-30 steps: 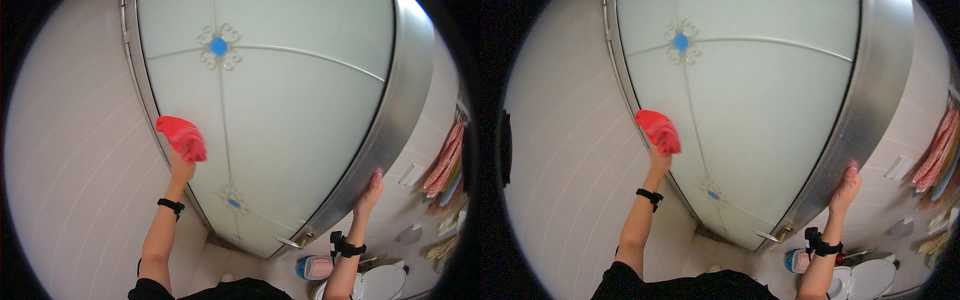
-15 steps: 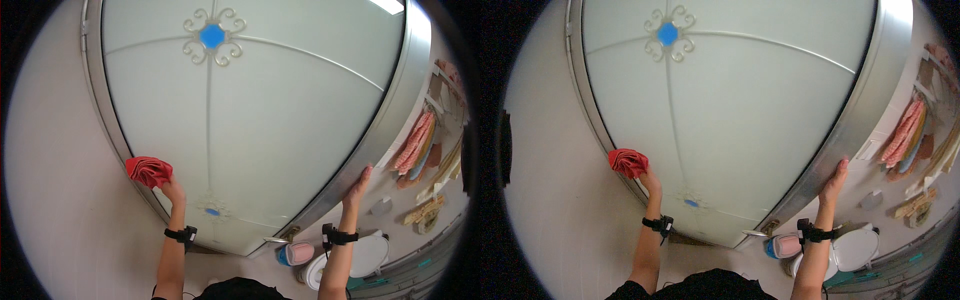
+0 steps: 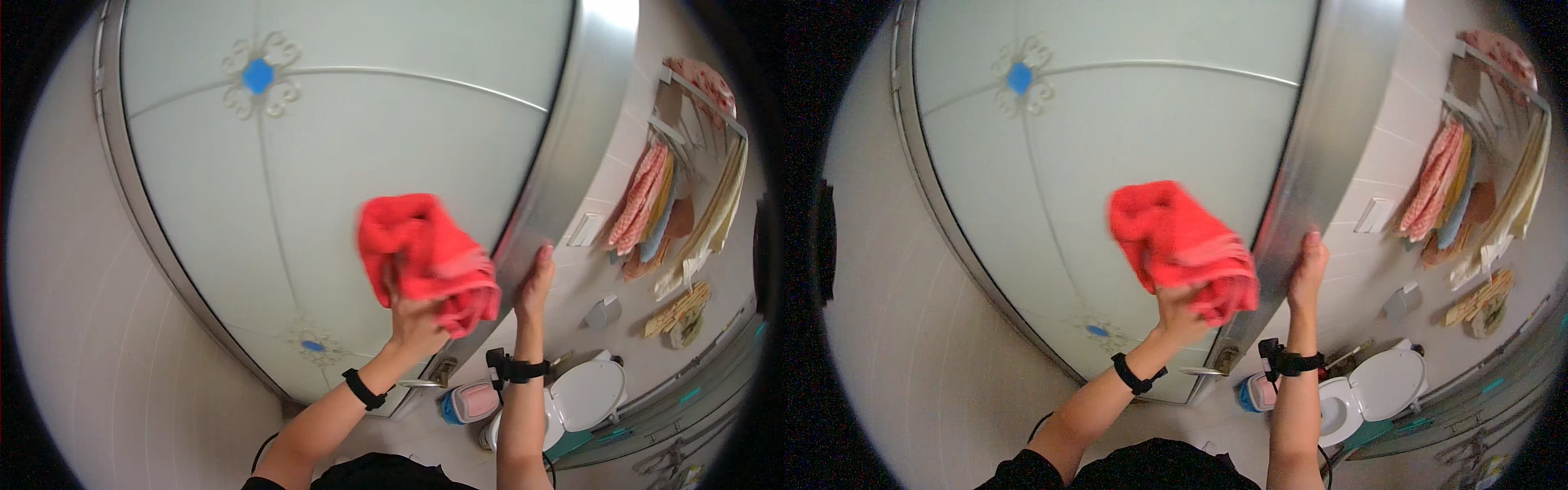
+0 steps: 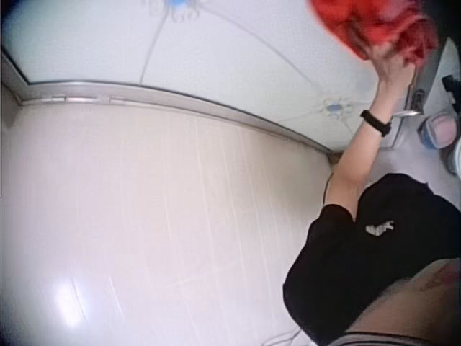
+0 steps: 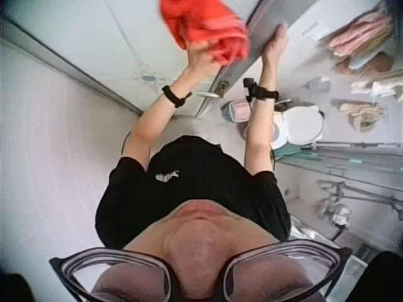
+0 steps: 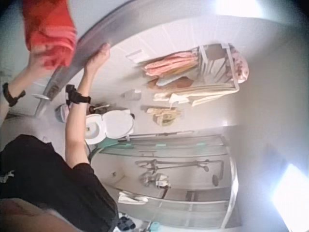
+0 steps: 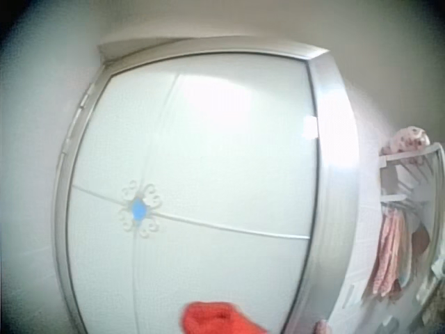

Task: Cleaning the glass bathroom door with a red cloth.

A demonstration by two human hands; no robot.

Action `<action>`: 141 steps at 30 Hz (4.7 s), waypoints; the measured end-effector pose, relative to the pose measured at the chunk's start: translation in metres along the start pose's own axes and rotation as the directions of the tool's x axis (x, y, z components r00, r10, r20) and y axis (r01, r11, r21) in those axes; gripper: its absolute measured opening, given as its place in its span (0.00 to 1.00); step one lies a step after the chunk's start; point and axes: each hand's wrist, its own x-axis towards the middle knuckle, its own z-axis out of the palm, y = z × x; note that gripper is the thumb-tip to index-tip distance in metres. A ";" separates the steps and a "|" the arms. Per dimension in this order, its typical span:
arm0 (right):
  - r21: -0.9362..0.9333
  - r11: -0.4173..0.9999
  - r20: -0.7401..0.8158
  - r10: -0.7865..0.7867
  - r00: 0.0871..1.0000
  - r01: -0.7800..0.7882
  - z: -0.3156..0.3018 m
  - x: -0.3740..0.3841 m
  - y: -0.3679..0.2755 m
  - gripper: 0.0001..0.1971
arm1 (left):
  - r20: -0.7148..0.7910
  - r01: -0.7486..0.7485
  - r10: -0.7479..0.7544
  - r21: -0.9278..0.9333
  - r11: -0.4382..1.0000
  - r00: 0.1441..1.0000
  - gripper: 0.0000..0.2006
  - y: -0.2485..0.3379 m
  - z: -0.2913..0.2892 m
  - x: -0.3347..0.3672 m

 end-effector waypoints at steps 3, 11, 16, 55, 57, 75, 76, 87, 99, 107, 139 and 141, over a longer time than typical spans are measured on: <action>0.033 0.999 0.083 0.026 0.996 -0.029 0.010 -0.004 -0.018 0.23 | 0.055 -0.040 0.023 0.337 0.941 0.998 0.20 0.029 0.009 0.018; -0.061 0.998 0.161 -0.015 0.987 0.025 -0.003 0.001 -0.017 0.23 | 0.502 -0.480 0.235 0.443 0.757 0.832 0.12 -0.019 -0.057 0.008; -0.049 0.999 0.117 -0.002 0.993 0.008 0.000 0.001 -0.004 0.20 | 0.576 -0.480 0.137 0.499 0.722 0.806 0.11 -0.041 -0.127 0.000; -0.093 0.993 0.083 -0.063 0.995 0.071 -0.003 -0.019 -0.021 0.22 | -0.073 0.101 -0.084 0.280 0.955 0.994 0.20 0.008 0.006 -0.012; -0.074 0.994 0.107 -0.069 0.992 0.077 -0.002 -0.016 -0.023 0.21 | -0.002 0.026 -0.027 0.389 0.921 1.000 0.20 0.011 0.001 -0.005; -0.034 0.999 0.141 0.029 0.990 -0.025 -0.012 0.007 0.013 0.21 | 0.234 -0.149 -0.024 0.690 0.708 0.972 0.17 -0.103 -0.212 -0.031; 0.002 0.999 0.150 0.049 0.988 -0.050 -0.015 0.008 0.014 0.24 | 0.162 -0.092 -0.029 0.692 0.716 0.986 0.18 -0.111 -0.224 -0.033; 0.130 0.983 0.078 0.118 0.990 -0.128 -0.012 0.005 0.012 0.32 | -0.512 0.606 -0.327 0.631 0.485 0.795 0.13 -0.271 -0.293 -0.184; 0.066 0.991 0.051 0.113 0.992 -0.117 -0.007 -0.001 -0.009 0.30 | -0.540 0.699 -0.769 -0.402 0.592 0.341 0.06 -0.124 -0.068 -0.142; -0.003 0.994 0.110 0.110 0.988 -0.111 -0.013 0.004 0.008 0.25 | -0.123 0.296 -0.280 0.142 0.945 0.952 0.19 -0.013 0.012 -0.057; 0.166 0.978 0.182 0.094 0.979 -0.125 -0.014 0.018 0.015 0.31 | -0.459 0.432 -0.280 0.268 0.861 0.843 0.15 -0.169 -0.300 -0.102; 0.141 0.984 0.123 0.095 0.988 -0.112 -0.008 0.014 0.008 0.31 | -0.484 0.475 -0.159 0.652 0.591 0.861 0.13 -0.203 -0.304 -0.145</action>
